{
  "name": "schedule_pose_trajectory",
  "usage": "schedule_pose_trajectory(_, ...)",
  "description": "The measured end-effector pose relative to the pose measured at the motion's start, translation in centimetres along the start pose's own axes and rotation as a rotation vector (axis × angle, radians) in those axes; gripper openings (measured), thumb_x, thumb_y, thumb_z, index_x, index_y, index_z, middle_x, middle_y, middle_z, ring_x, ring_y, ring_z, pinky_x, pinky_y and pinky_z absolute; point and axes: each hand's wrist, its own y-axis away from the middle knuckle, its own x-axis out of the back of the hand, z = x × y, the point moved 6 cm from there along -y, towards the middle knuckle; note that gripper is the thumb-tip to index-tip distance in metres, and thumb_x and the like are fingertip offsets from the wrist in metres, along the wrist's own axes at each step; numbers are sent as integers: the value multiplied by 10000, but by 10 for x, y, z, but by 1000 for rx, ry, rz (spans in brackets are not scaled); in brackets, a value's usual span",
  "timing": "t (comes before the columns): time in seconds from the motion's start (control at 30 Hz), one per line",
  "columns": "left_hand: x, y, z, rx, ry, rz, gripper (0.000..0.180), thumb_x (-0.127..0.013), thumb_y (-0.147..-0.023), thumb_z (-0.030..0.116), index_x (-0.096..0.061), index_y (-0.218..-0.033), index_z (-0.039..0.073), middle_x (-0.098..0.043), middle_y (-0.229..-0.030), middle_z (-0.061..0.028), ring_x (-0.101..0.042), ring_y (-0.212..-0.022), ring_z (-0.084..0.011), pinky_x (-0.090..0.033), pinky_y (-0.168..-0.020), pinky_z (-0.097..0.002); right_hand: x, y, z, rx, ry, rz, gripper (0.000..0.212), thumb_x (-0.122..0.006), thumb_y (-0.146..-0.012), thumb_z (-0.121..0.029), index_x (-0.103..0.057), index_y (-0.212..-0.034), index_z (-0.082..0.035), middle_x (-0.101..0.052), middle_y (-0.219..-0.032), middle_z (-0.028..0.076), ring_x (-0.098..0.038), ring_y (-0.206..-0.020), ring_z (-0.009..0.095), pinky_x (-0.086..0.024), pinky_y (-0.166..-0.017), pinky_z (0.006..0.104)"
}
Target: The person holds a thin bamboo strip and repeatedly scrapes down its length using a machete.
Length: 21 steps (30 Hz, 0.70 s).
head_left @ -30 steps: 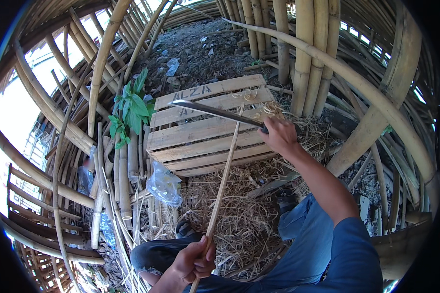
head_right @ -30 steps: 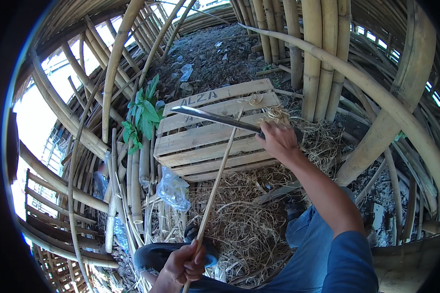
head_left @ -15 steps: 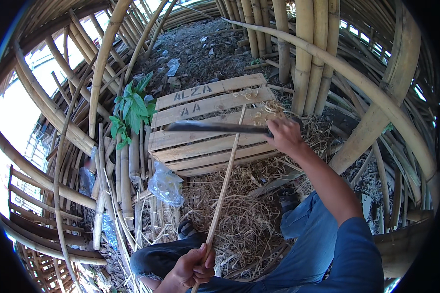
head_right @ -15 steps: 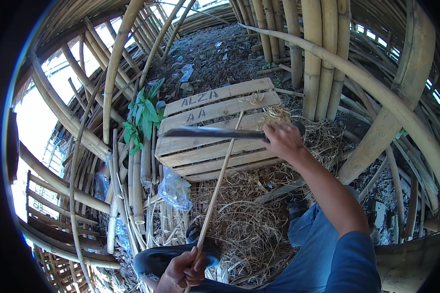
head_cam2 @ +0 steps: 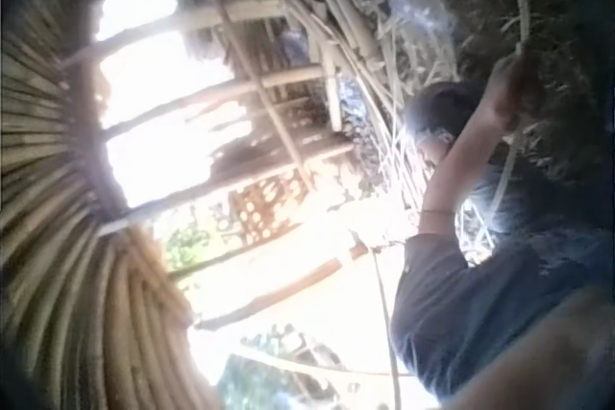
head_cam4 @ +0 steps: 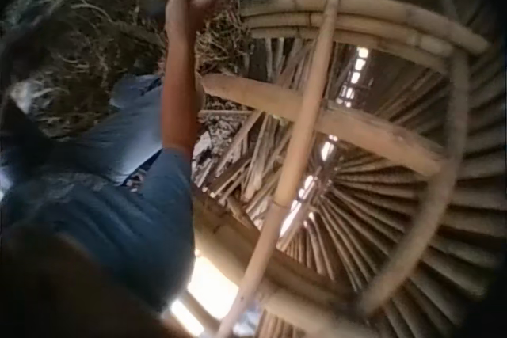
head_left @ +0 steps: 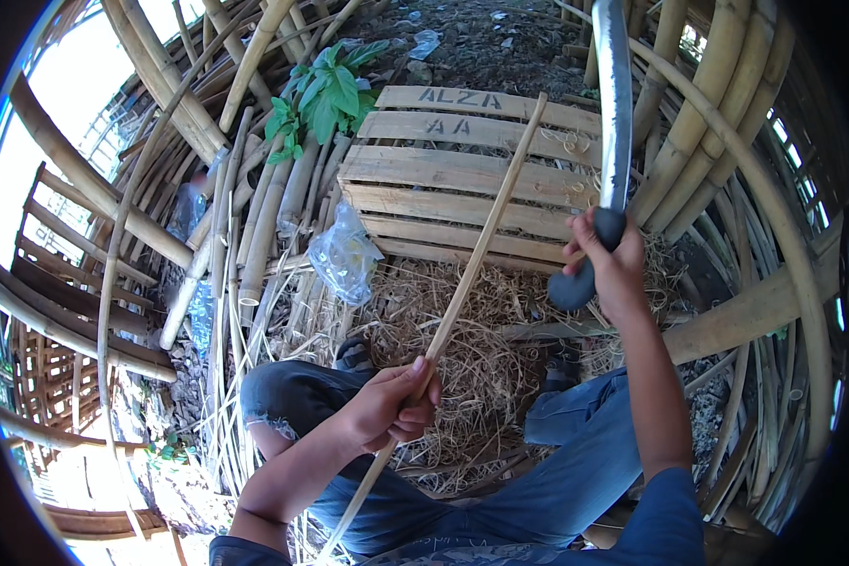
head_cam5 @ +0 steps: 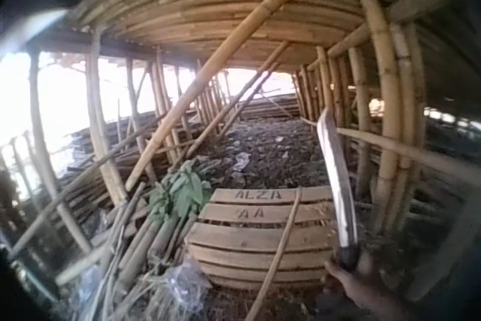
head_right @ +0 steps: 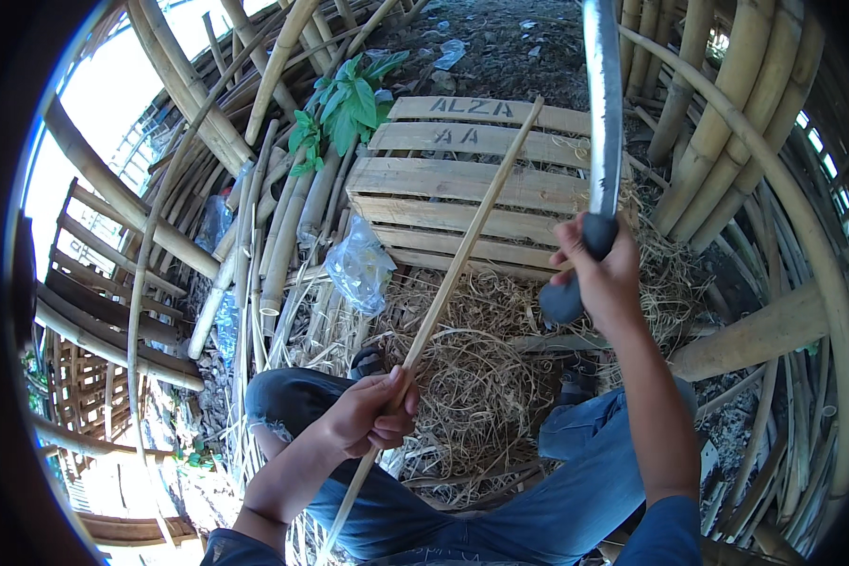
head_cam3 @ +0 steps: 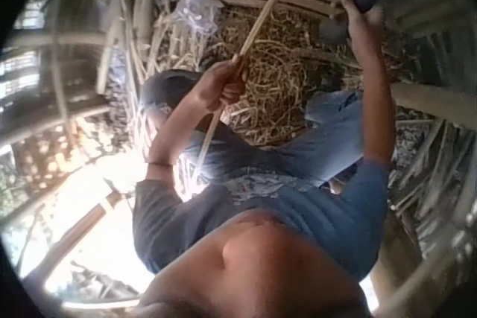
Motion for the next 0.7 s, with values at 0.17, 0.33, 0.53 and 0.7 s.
schedule_pose_trajectory(0.17, -13, -20, 8, -86, 27, -106, 487, -293, -997, 486, -497, -901, 54, -327, -518, 23, -261, -422, -54, -226, -372, -204, -48, 38, 10, -77, 35, -246, 309, -759, -795, -183, -515, -904, -28, -631, -741, 45, -560, -467, 88, -440, -385, 215)
schedule_pose_trajectory(0.33, -30, -35, 6, -59, -19, -176, 521, -282, -995, 493, -516, -971, 28, -354, -541, 14, -286, -441, -58, -252, -388, -199, -59, 36, 8, -94, 63, -319, 215, -736, -793, -90, -545, -856, -11, -577, -623, 8, -536, -461, 63, -400, -381, 208)
schedule_pose_trajectory(0.53, -43, -42, 0, -60, 22, -259, 609, -275, -991, 501, -509, -1128, -43, -458, -678, -40, -404, -562, -111, -360, -539, -247, -38, 15, -9, -35, 1, -199, 202, -721, -794, -69, -539, -868, -19, -562, -636, 17, -511, -455, 62, -396, -385, 217)
schedule_pose_trajectory(0.7, -34, -36, -13, 26, -216, -125, 618, -276, -991, 498, -527, -1136, -48, -514, -724, -60, -475, -657, -143, -398, -613, -263, -15, -3, -15, -12, -75, -75, 217, -732, -776, -47, -534, -861, -29, -582, -675, 42, -513, -457, 82, -407, -396, 236)
